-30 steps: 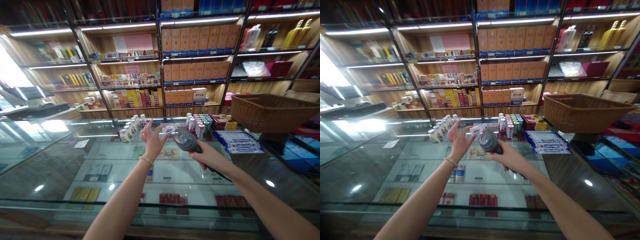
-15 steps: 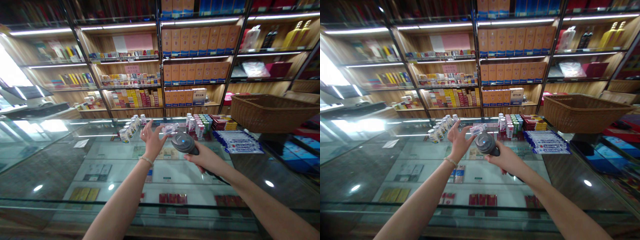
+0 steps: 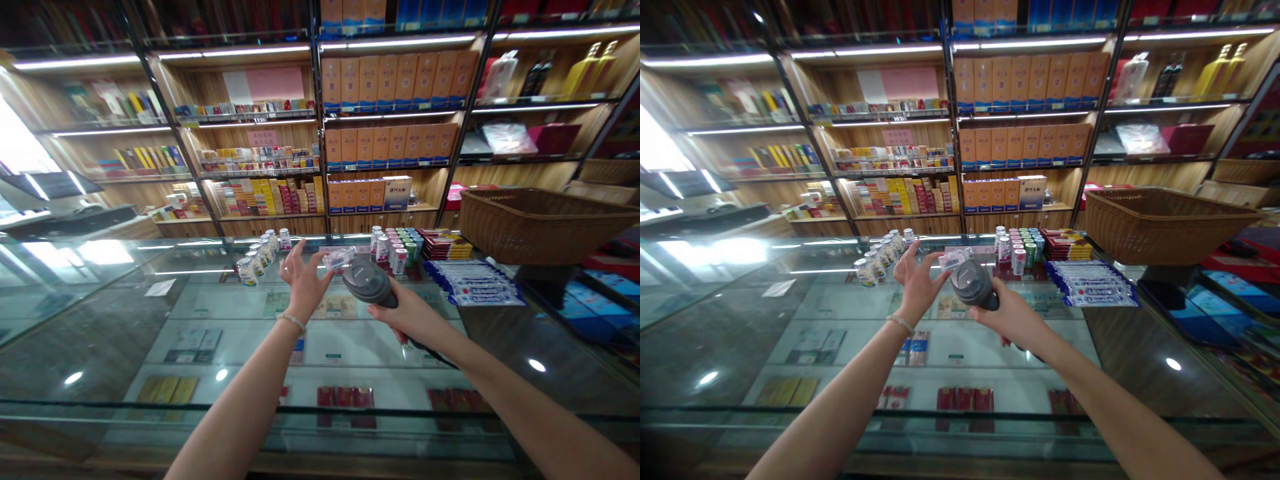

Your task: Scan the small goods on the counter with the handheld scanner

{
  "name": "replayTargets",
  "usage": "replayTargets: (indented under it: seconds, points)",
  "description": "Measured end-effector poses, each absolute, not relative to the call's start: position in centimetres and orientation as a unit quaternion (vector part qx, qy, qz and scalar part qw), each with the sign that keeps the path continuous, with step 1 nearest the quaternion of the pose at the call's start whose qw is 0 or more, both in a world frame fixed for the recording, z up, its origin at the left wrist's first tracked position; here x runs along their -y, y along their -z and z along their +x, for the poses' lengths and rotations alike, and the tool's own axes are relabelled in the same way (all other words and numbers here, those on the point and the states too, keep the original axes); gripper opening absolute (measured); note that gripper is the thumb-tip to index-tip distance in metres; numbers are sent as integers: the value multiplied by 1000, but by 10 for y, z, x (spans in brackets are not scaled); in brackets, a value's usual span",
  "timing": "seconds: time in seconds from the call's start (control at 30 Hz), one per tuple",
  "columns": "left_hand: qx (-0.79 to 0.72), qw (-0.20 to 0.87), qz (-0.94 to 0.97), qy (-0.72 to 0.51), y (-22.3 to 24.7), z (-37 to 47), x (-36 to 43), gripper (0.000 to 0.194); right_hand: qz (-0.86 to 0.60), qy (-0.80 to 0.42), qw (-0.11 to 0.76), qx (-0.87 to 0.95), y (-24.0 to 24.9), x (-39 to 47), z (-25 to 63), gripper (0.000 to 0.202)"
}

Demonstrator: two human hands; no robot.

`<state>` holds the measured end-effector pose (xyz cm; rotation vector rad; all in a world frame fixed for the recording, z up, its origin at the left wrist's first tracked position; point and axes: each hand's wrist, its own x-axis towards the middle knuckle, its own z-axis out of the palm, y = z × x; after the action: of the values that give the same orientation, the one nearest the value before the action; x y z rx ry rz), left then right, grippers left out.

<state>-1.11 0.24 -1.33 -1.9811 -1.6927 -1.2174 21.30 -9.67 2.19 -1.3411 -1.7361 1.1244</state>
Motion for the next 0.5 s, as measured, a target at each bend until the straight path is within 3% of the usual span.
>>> replayTargets:
  seconds: [0.37, 0.5]
  points:
    - [592, 132, -684, 404, 11, -10, 0, 35, -520, -415, 320, 674, -22, 94, 214, 58]
    - [593, 132, -685, 402, 10, -11, 0, 36, -557, -273, 295, 727, -21, 87, 220, 50]
